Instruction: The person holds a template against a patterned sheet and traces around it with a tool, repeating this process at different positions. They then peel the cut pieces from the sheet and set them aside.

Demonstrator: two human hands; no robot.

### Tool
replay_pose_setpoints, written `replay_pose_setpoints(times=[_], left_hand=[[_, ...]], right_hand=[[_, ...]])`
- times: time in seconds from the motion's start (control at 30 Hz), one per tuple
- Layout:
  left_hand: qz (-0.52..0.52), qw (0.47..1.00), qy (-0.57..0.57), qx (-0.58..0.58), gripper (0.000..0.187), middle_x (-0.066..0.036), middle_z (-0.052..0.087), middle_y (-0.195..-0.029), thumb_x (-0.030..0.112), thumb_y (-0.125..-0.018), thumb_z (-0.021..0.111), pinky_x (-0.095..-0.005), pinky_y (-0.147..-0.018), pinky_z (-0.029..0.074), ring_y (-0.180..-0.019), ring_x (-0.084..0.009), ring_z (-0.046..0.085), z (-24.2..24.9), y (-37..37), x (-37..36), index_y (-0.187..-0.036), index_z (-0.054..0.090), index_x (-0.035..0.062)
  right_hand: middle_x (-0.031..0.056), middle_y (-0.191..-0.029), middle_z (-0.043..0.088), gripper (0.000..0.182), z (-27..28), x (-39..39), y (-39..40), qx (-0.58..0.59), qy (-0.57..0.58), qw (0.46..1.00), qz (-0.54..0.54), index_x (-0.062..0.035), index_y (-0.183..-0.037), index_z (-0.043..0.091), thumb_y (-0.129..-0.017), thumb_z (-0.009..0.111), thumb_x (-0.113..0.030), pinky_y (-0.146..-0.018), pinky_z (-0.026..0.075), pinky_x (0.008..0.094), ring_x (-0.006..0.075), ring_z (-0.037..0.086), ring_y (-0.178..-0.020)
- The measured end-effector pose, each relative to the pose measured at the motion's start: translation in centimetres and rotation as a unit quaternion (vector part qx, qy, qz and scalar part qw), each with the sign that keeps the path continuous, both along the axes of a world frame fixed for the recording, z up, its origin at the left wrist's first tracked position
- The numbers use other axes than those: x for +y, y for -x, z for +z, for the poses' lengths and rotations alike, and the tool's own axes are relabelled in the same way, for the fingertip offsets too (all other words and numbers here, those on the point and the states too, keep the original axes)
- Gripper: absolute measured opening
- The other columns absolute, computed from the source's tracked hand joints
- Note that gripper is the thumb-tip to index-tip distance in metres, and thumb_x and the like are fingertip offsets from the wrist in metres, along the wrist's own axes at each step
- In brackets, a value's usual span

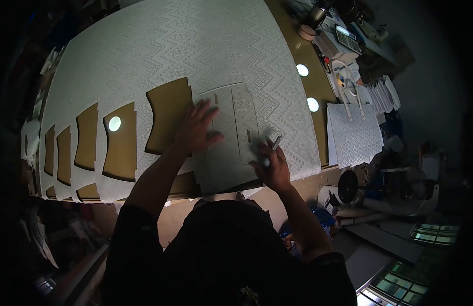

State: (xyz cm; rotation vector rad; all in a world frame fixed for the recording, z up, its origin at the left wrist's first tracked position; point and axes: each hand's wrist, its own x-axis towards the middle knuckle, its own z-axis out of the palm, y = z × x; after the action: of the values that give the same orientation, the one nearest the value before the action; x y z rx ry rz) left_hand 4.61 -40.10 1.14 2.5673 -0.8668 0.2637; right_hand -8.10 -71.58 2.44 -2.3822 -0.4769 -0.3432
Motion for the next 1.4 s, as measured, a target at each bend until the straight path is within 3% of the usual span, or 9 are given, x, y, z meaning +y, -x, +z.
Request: replay_pose_setpoints(times=[0.43,0.5,0.57,0.7,0.77,0.87,1.2,1.27,1.4], left_hand=[[0.004,1.0,-0.004,0.003,0.091,-0.025,0.036,-0.165,0.063,-0.084,0.076,-0.0594,-0.125,0.025,-0.152,-0.0444,0.034,-0.1,-0.2,0.0,-0.152,0.051,0.0081],[-0.002,1.0,0.001,0.002,0.089,-0.024,0.037,-0.164,0.058,-0.086,0.076,-0.0611,-0.125,0.026,-0.151,-0.0461,0.035,-0.2,-0.2,0.0,-0.154,0.049,0.0077],[-0.003,1.0,0.005,0.001,0.089,-0.024,0.037,-0.164,0.058,-0.086,0.077,-0.0607,-0.125,0.026,-0.151,-0.0455,0.035,-0.4,-0.2,0.1,-0.154,0.049,0.0083],[0.004,1.0,-0.002,-0.013,0.089,-0.023,0.037,-0.164,0.058,-0.085,0.077,-0.0597,-0.124,0.027,-0.151,-0.044,0.037,-0.5,-0.2,0.0,-0.154,0.05,0.0098],[0.002,1.0,-0.001,-0.016,0.089,-0.023,0.037,-0.164,0.058,-0.085,0.077,-0.0594,-0.124,0.027,-0.151,-0.0437,0.037,-0.7,-0.2,0.1,-0.154,0.05,0.0097],[0.003,1.0,0.003,-0.012,0.089,-0.023,0.037,-0.164,0.06,-0.085,0.077,-0.0599,-0.125,0.026,-0.151,-0.0439,0.036,-0.5,-0.2,0.0,-0.153,0.051,0.009],[-0.003,1.0,0.009,-0.012,0.087,-0.025,0.037,-0.164,0.062,-0.086,0.076,-0.0611,-0.124,0.027,-0.151,-0.0448,0.035,-0.3,-0.1,0.0,-0.15,0.053,0.0073],[-0.007,1.0,0.01,-0.018,0.087,-0.025,0.037,-0.163,0.061,-0.086,0.076,-0.0609,-0.123,0.027,-0.151,-0.0448,0.035,-0.4,-0.2,0.0,-0.15,0.053,0.007],[-0.011,1.0,0.01,-0.023,0.085,-0.025,0.038,-0.163,0.06,-0.087,0.077,-0.0602,-0.122,0.029,-0.151,-0.045,0.036,-0.2,-0.2,0.0,-0.149,0.054,0.0064]], right_hand=[[0.0194,-0.138,0.067,0.054,-0.1,-0.1,0.0,-0.009,-0.007,1.0,0.004,-0.0061,-0.123,0.055,-0.082,0.087,-0.02,-0.112,0.047,0.0517,0.0464,0.055,-0.136],[0.0205,-0.138,0.067,0.054,0.1,0.0,0.1,-0.009,-0.006,1.0,0.003,-0.0056,-0.123,0.055,-0.082,0.087,-0.019,-0.111,0.048,0.0514,0.0462,0.055,-0.136],[0.0232,-0.135,0.067,0.049,0.3,0.1,0.4,0.01,-0.063,0.998,-0.017,-0.0047,-0.123,0.054,-0.084,0.084,-0.011,-0.108,0.051,0.0503,0.0462,0.058,-0.133],[0.0248,-0.138,0.066,0.047,-0.9,-1.3,2.0,0.013,-0.082,0.994,-0.064,-0.0048,-0.122,0.052,-0.085,0.08,0.0,-0.109,0.052,0.0466,0.0426,0.057,-0.138],[0.0252,-0.132,0.068,0.036,-1.4,-2.0,3.4,0.001,-0.059,0.991,-0.12,-0.0035,-0.117,0.054,-0.088,0.074,0.005,-0.107,0.053,0.0452,0.0418,0.06,-0.135],[0.0217,-0.119,0.074,0.028,0.0,-1.6,5.1,-0.012,-0.064,0.988,-0.141,-0.004,-0.111,0.058,-0.087,0.07,0.006,-0.102,0.055,0.0497,0.0467,0.066,-0.123],[0.0192,-0.125,0.073,0.028,0.6,-0.4,4.3,-0.016,-0.039,0.994,-0.098,-0.0058,-0.108,0.058,-0.085,0.071,0.005,-0.103,0.054,0.0511,0.0473,0.066,-0.122],[0.0232,-0.126,0.072,0.032,0.9,0.1,3.6,-0.009,-0.019,0.996,-0.085,-0.0046,-0.111,0.056,-0.086,0.073,0.004,-0.107,0.052,0.05,0.0479,0.062,-0.128],[0.0203,-0.129,0.071,0.04,0.0,0.4,2.0,-0.025,-0.005,0.997,-0.069,-0.0063,-0.115,0.058,-0.081,0.079,-0.004,-0.105,0.052,0.0523,0.0485,0.062,-0.126]])
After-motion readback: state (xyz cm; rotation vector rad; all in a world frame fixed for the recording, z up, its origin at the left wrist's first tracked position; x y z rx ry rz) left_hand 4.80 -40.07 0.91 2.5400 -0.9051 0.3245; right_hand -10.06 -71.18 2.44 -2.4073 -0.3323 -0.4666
